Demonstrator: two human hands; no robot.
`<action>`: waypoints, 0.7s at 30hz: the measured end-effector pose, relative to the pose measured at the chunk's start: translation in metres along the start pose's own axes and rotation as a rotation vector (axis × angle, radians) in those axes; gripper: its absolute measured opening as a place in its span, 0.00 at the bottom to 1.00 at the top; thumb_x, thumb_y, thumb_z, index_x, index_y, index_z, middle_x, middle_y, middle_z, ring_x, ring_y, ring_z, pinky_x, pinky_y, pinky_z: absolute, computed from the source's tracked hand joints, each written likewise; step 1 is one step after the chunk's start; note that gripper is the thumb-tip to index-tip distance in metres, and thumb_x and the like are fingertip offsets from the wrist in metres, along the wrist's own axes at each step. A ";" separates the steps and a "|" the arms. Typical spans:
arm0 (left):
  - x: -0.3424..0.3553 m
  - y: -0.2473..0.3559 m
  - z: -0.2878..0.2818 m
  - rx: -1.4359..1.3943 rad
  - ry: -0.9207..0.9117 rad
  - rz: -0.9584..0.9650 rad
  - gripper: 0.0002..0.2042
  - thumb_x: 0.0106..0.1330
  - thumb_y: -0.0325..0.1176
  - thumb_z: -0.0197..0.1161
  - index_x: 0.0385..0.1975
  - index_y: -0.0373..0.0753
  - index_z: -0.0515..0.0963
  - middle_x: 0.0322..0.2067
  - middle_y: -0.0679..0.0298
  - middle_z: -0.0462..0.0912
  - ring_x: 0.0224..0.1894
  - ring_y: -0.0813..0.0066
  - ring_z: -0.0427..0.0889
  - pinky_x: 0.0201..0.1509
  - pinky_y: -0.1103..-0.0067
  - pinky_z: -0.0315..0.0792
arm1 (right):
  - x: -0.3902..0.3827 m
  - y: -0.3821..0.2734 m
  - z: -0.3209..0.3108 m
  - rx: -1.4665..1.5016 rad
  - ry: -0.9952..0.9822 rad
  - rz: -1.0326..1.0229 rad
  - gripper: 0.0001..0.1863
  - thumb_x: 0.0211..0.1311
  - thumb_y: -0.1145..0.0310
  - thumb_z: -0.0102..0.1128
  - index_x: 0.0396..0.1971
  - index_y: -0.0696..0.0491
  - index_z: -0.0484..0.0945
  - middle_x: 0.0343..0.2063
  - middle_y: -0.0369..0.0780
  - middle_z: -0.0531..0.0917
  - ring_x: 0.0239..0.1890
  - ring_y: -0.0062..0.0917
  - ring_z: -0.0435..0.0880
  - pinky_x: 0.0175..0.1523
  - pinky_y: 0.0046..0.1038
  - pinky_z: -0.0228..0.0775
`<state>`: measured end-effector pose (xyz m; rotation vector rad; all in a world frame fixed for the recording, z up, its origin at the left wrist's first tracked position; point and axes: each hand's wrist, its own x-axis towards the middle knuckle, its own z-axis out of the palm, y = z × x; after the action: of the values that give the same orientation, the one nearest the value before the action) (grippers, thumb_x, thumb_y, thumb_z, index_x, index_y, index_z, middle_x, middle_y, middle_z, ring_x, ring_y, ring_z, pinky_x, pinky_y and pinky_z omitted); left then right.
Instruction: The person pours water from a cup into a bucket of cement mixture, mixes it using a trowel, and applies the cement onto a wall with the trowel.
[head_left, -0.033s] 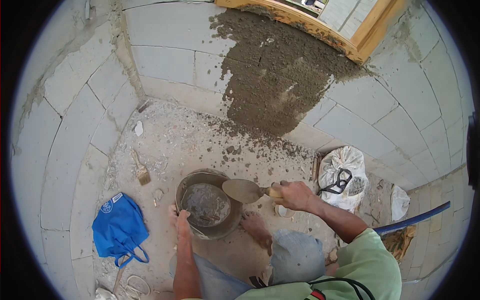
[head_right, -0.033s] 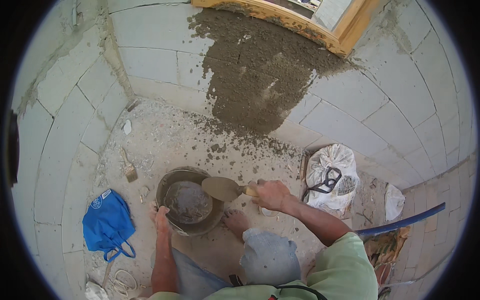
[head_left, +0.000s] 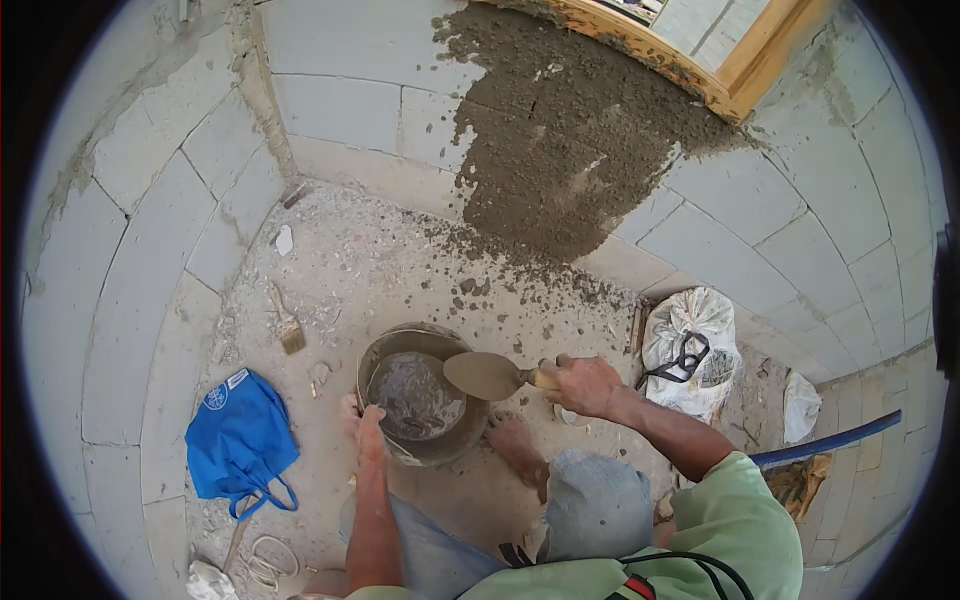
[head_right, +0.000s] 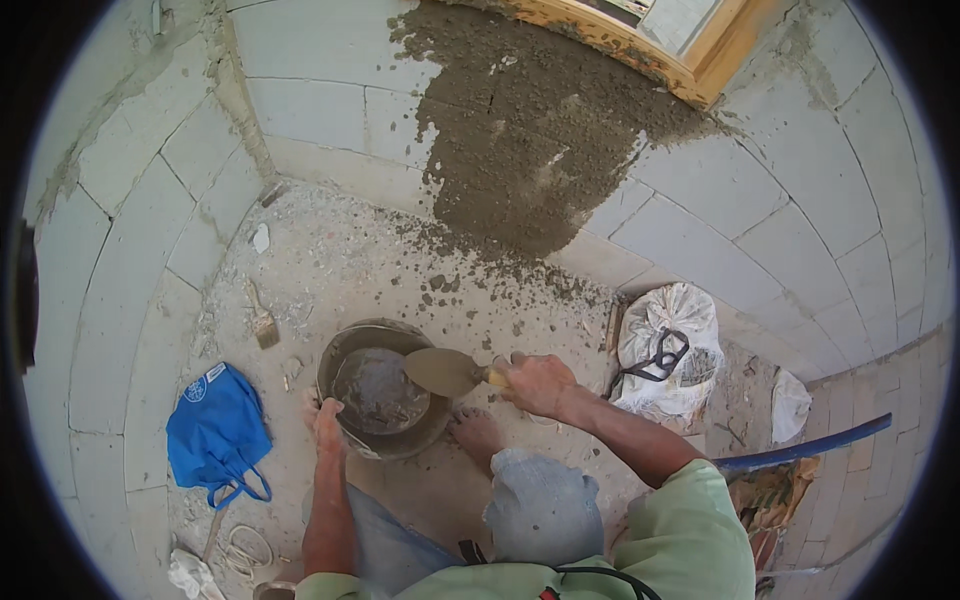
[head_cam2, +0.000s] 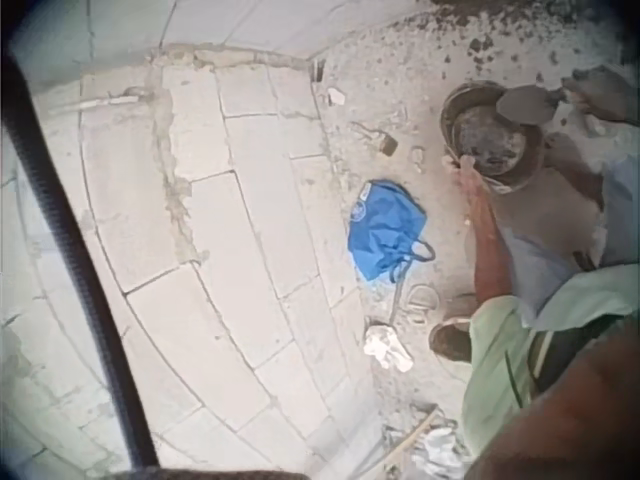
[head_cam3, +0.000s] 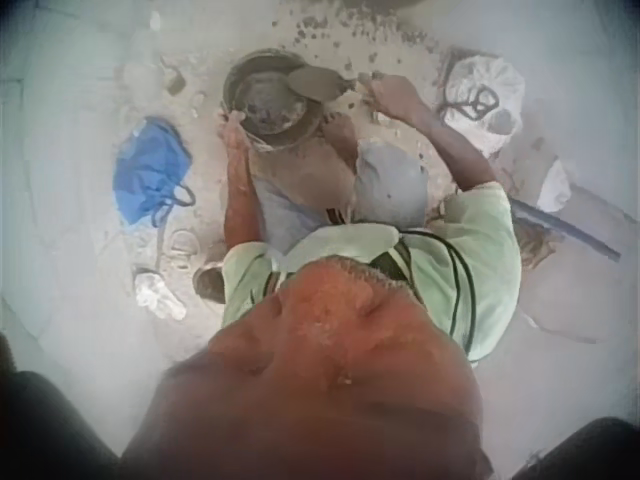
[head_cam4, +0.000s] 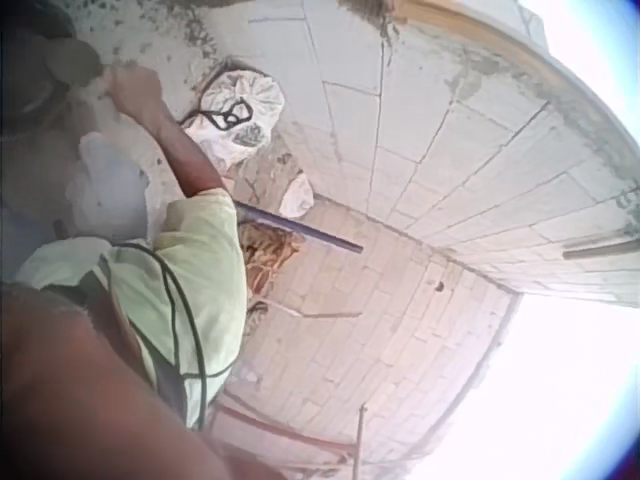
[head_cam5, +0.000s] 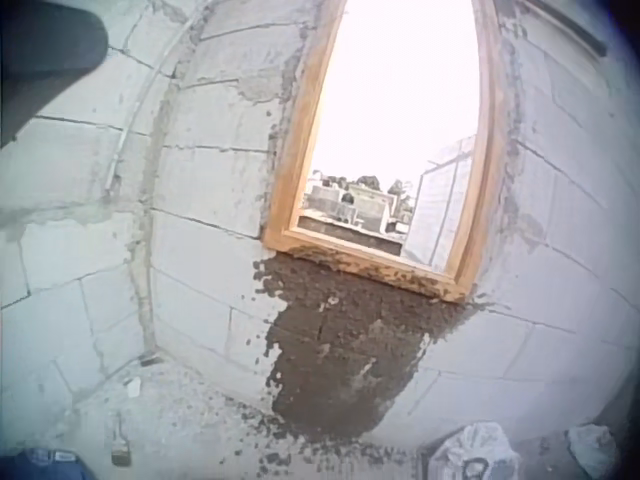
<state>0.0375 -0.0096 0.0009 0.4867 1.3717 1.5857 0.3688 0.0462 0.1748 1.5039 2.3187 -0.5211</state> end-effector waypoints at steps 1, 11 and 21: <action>-0.001 -0.006 0.002 0.045 -0.005 0.012 0.12 0.45 0.22 0.55 0.32 0.38 0.68 0.29 0.67 0.73 0.31 0.79 0.70 0.38 0.81 0.67 | 0.006 -0.011 0.015 -0.037 -0.055 -0.030 0.23 0.58 0.55 0.62 0.49 0.51 0.71 0.40 0.49 0.80 0.40 0.44 0.83 0.44 0.42 0.75; -0.011 0.015 -0.006 0.191 -0.041 0.014 0.14 0.44 0.24 0.57 0.34 0.31 0.74 0.43 0.60 0.79 0.35 0.78 0.71 0.39 0.80 0.68 | 0.053 -0.051 0.089 -0.193 -0.023 -0.236 0.21 0.58 0.63 0.57 0.50 0.54 0.71 0.39 0.47 0.80 0.41 0.40 0.83 0.42 0.38 0.76; -0.003 0.009 0.008 -0.007 -0.036 0.016 0.10 0.45 0.22 0.55 0.28 0.39 0.66 0.30 0.66 0.74 0.32 0.79 0.71 0.40 0.81 0.68 | 0.001 0.002 0.031 0.155 -0.005 -0.097 0.24 0.56 0.52 0.63 0.48 0.49 0.72 0.40 0.43 0.79 0.41 0.44 0.82 0.44 0.44 0.74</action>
<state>0.0416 -0.0070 0.0127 0.5211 1.3373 1.5870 0.3728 0.0332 0.1469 1.4589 2.4048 -0.7445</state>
